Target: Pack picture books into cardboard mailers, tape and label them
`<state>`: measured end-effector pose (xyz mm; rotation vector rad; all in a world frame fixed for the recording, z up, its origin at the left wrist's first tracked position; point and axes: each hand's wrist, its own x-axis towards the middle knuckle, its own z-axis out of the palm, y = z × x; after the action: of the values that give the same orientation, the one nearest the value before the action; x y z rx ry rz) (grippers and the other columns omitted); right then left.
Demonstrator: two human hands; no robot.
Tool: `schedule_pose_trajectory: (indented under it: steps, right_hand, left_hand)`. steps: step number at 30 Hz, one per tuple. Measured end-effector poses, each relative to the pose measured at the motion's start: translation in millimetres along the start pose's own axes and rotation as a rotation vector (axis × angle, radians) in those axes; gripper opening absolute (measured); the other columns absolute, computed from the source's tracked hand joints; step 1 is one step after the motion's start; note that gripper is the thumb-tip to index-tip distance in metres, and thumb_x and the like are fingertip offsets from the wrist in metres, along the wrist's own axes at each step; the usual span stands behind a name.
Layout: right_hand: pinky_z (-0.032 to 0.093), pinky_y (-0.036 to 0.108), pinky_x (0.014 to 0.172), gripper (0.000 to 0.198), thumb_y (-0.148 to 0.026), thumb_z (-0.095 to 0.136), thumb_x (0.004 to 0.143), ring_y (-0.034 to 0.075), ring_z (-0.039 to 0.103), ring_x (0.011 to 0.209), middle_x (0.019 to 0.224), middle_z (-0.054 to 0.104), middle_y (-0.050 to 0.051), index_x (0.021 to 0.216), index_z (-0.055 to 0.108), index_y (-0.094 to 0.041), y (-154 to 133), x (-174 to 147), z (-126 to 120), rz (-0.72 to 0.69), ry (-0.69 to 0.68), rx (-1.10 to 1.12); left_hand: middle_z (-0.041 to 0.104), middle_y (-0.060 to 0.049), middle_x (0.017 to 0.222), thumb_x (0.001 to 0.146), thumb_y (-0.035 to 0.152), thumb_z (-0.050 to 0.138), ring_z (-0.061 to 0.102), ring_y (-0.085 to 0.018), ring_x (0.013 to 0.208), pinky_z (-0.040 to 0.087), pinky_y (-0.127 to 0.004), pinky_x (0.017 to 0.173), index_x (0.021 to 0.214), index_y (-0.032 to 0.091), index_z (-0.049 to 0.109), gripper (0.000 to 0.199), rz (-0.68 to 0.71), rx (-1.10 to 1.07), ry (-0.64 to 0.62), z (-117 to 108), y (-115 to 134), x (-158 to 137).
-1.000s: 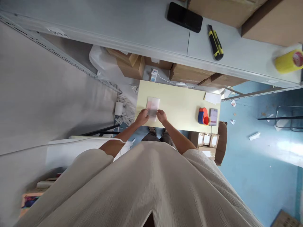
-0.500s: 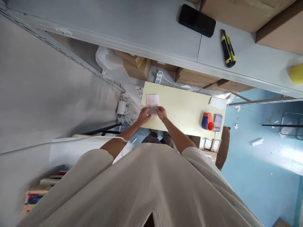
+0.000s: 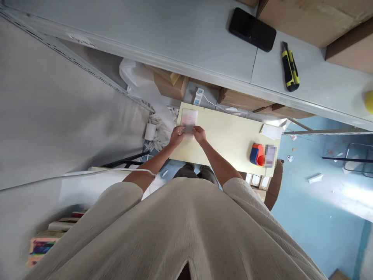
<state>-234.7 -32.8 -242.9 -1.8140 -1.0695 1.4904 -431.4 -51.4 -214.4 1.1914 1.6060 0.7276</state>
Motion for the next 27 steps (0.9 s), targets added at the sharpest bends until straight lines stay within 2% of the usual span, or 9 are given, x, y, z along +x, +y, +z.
schedule_pose_trajectory:
  steps: [3, 6, 14, 17, 22, 27]
  right_hand:
    - [0.061, 0.05, 0.109, 0.05, -0.047, 0.077, 0.079, 0.031, 0.076, 0.12, 0.13, 0.082, 0.01, 0.122, 0.082, -0.023, -14, 6, 3, 0.074, 0.012, 0.068]
    - [0.061, 0.048, 0.108, 0.049, -0.045, 0.079, 0.078, 0.031, 0.075, 0.121, 0.129, 0.083, 0.009, 0.121, 0.083, -0.023, -25, 6, 5, 0.081, -0.022, 0.102]
    - [0.061, 0.044, 0.1, 0.048, -0.044, 0.077, 0.081, 0.027, 0.075, 0.104, 0.112, 0.085, 0.006, 0.123, 0.082, -0.023, -32, -15, -6, 0.085, -0.053, -0.011]
    - [0.062, 0.044, 0.097, 0.045, -0.046, 0.078, 0.082, 0.026, 0.074, 0.097, 0.109, 0.085, 0.006, 0.12, 0.083, -0.023, -30, -29, -17, 0.092, -0.056, -0.05]
    - [0.064, 0.046, 0.1, 0.034, -0.043, 0.076, 0.081, 0.025, 0.074, 0.103, 0.123, 0.084, 0.009, 0.109, 0.083, -0.025, -24, -56, -43, 0.094, -0.013, -0.073]
    - [0.063, 0.044, 0.097, 0.031, -0.04, 0.074, 0.08, 0.025, 0.074, 0.104, 0.116, 0.083, 0.008, 0.105, 0.081, -0.024, -19, -87, -81, 0.059, -0.059, -0.089]
  left_hand:
    - [0.075, -0.014, 0.143, 0.087, 0.016, 0.07, 0.068, -0.035, 0.143, 0.052, -0.05, 0.128, 0.121, 0.022, 0.076, 0.035, 0.024, 0.04, -0.001, -4, 4, 12]
    - [0.075, -0.013, 0.144, 0.086, 0.015, 0.071, 0.067, -0.034, 0.144, 0.05, -0.05, 0.13, 0.122, 0.022, 0.075, 0.037, 0.023, 0.077, -0.011, -6, 6, 19]
    - [0.068, -0.012, 0.159, 0.084, 0.016, 0.074, 0.057, -0.035, 0.159, 0.045, -0.048, 0.136, 0.125, 0.025, 0.076, 0.042, 0.053, 0.233, -0.099, -4, 9, 12]
    - [0.071, -0.014, 0.152, 0.085, 0.015, 0.07, 0.059, -0.035, 0.156, 0.045, -0.049, 0.136, 0.125, 0.022, 0.076, 0.041, 0.094, 0.246, -0.104, -1, 14, 4]
    - [0.076, -0.013, 0.139, 0.087, 0.02, 0.067, 0.067, -0.035, 0.141, 0.05, -0.057, 0.131, 0.122, 0.024, 0.076, 0.037, 0.126, 0.209, -0.057, 2, 22, -22]
    - [0.077, -0.014, 0.136, 0.09, 0.025, 0.066, 0.069, -0.036, 0.137, 0.052, -0.056, 0.129, 0.125, 0.024, 0.076, 0.036, 0.13, 0.209, -0.002, 0, 34, -61]
